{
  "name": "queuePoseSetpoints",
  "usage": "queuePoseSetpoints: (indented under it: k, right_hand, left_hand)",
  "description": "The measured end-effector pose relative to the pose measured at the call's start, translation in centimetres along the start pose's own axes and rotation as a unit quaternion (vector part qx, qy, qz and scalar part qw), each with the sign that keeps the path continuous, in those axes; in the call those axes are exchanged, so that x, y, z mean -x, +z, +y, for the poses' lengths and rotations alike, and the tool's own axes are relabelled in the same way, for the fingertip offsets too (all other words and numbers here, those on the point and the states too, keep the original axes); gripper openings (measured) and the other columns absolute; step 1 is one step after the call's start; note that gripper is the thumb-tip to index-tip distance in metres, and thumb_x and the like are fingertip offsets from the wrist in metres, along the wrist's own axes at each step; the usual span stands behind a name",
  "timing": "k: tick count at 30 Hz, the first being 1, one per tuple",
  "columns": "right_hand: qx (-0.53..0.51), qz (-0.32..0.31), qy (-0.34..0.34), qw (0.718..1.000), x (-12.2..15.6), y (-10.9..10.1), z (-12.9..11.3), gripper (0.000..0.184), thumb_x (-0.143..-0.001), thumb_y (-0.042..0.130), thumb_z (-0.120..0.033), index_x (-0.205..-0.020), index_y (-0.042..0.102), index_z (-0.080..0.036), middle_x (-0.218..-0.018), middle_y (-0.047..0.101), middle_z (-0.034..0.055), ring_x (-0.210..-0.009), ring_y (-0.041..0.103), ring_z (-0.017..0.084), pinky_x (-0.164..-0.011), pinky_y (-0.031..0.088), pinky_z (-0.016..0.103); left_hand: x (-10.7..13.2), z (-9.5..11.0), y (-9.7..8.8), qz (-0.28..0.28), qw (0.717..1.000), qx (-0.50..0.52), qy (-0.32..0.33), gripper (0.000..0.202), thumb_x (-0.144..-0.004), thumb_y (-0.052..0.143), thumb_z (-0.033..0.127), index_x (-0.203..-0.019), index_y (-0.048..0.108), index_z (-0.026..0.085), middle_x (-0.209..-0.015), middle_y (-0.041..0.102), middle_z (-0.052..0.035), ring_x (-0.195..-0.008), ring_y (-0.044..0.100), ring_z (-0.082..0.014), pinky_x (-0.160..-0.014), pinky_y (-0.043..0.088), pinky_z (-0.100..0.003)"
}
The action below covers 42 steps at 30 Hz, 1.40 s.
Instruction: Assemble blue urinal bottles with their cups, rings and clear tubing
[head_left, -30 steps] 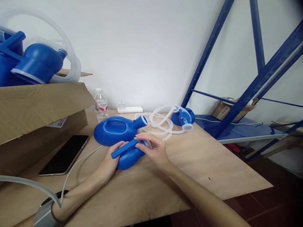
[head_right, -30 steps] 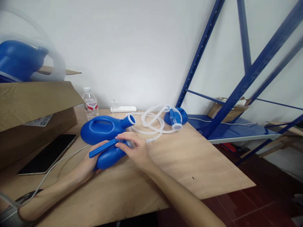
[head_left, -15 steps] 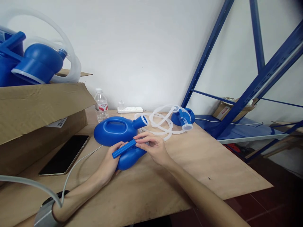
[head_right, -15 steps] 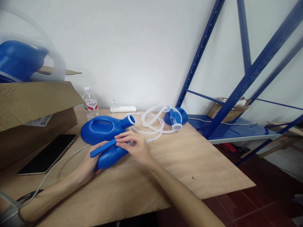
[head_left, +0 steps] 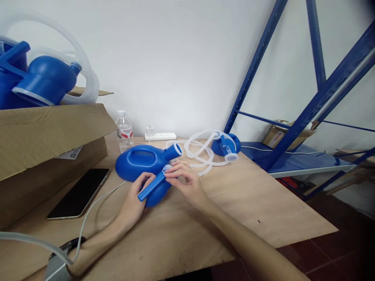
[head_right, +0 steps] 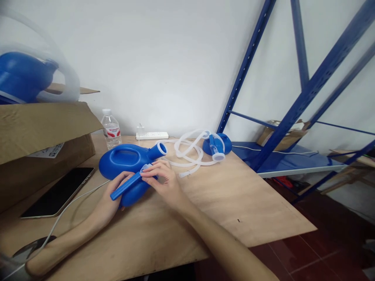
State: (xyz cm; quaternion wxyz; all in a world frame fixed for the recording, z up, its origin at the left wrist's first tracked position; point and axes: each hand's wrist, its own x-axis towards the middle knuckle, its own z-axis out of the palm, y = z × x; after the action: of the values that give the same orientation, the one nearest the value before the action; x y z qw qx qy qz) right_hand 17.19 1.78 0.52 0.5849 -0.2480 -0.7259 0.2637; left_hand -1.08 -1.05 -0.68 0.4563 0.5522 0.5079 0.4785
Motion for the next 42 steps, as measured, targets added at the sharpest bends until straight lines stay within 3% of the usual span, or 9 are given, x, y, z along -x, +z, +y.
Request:
queuePoseSetpoints:
  k: [3,5,7,9,12,19,31,36,42]
  right_hand:
    - [0.006,0.006,-0.015,1.0,0.1,0.1,-0.3,0.004,-0.089,0.076,-0.028,-0.09,0.079,-0.031,-0.1,0.077,0.0024,-0.113,0.063,0.023,-0.109,0.043,0.049]
    - [0.007,0.008,-0.017,1.0,0.1,0.2,-0.2,0.004,-0.089,0.077,-0.028,-0.091,0.078,-0.031,-0.102,0.077,0.0023,-0.115,0.062,0.023,-0.11,0.042,0.049]
    - [0.003,0.002,-0.015,1.0,0.2,0.3,-0.1,0.003,-0.088,0.077,-0.029,-0.091,0.077,-0.03,-0.101,0.078,0.002,-0.112,0.064,0.023,-0.111,0.041,0.049]
    - [-0.008,-0.007,-0.011,1.0,0.3,0.4,0.1,0.003,-0.088,0.077,-0.031,-0.091,0.077,-0.03,-0.102,0.079,0.0018,-0.111,0.065,0.023,-0.112,0.04,0.05]
    - [-0.014,-0.011,-0.023,1.0,0.4,0.4,0.0,0.004,-0.09,0.075,-0.03,-0.093,0.077,-0.032,-0.103,0.078,0.0015,-0.116,0.063,0.023,-0.115,0.036,0.052]
    - [-0.014,-0.02,-0.059,0.998,0.4,0.4,-0.8,0.004,-0.089,0.076,-0.03,-0.089,0.078,-0.033,-0.092,0.077,0.0013,-0.113,0.064,0.024,-0.113,0.04,0.052]
    - [-0.013,0.002,-0.006,1.0,0.8,0.4,-0.5,0.014,-0.083,0.083,-0.038,-0.092,0.075,-0.03,-0.094,0.076,0.0052,-0.128,0.058,0.027,-0.111,0.045,0.05]
    - [0.012,-0.02,-0.058,0.998,0.6,0.2,-0.8,0.021,-0.087,0.078,-0.033,-0.108,0.077,-0.034,-0.095,0.077,0.0032,-0.128,0.058,0.027,-0.113,0.043,0.052]
    - [0.01,-0.014,-0.066,0.998,0.4,0.2,-0.8,0.012,-0.087,0.078,-0.032,-0.099,0.079,-0.033,-0.097,0.077,0.0025,-0.121,0.062,0.026,-0.114,0.043,0.053]
  left_hand:
    - [0.3,0.1,-0.2,0.009,0.999,-0.026,0.045,0.056,-0.092,0.047,0.071,-0.123,0.061,0.026,-0.109,0.067,-0.0055,-0.076,0.064,-0.0208,-0.048,0.052,-0.027]
    - [0.3,-0.2,-0.4,-0.002,0.994,-0.034,0.101,0.06,-0.096,0.039,0.068,-0.136,0.058,0.028,-0.133,0.061,-0.0088,-0.109,0.063,-0.0279,-0.082,0.06,-0.039]
    - [0.2,-0.8,-0.8,-0.035,0.984,-0.05,0.166,0.064,-0.098,0.036,0.067,-0.148,0.05,0.03,-0.148,0.051,-0.0094,-0.135,0.048,-0.0324,-0.113,0.042,-0.051]
    - [0.1,-1.6,-1.1,-0.078,0.971,-0.069,0.214,0.068,-0.097,0.041,0.066,-0.155,0.041,0.032,-0.156,0.041,-0.0093,-0.147,0.033,-0.0347,-0.122,0.027,-0.056]
    - [-0.1,-2.3,-1.4,-0.101,0.955,-0.081,0.268,0.07,-0.095,0.05,0.063,-0.157,0.035,0.034,-0.159,0.032,-0.0097,-0.15,0.028,-0.0357,-0.121,0.027,-0.059]
    - [0.6,-1.7,-1.3,-0.038,0.927,-0.16,0.337,0.04,-0.1,0.051,0.045,-0.138,0.055,0.032,-0.152,0.038,-0.0103,-0.147,0.034,-0.0337,-0.117,0.035,-0.056]
    - [1.0,-1.4,-1.2,-0.022,0.911,-0.187,0.368,0.035,-0.099,0.055,0.034,-0.134,0.053,0.032,-0.156,0.034,-0.0098,-0.148,0.032,-0.0359,-0.113,0.04,-0.057]
    - [1.0,-1.4,-1.2,-0.01,0.904,-0.198,0.38,0.038,-0.098,0.055,0.033,-0.135,0.053,0.032,-0.157,0.033,-0.0092,-0.144,0.038,-0.0353,-0.111,0.043,-0.057]
    - [0.9,-1.4,-1.1,-0.007,0.905,-0.203,0.374,0.04,-0.097,0.057,0.034,-0.137,0.052,0.031,-0.154,0.035,-0.0112,-0.143,0.04,-0.0364,-0.113,0.04,-0.059]
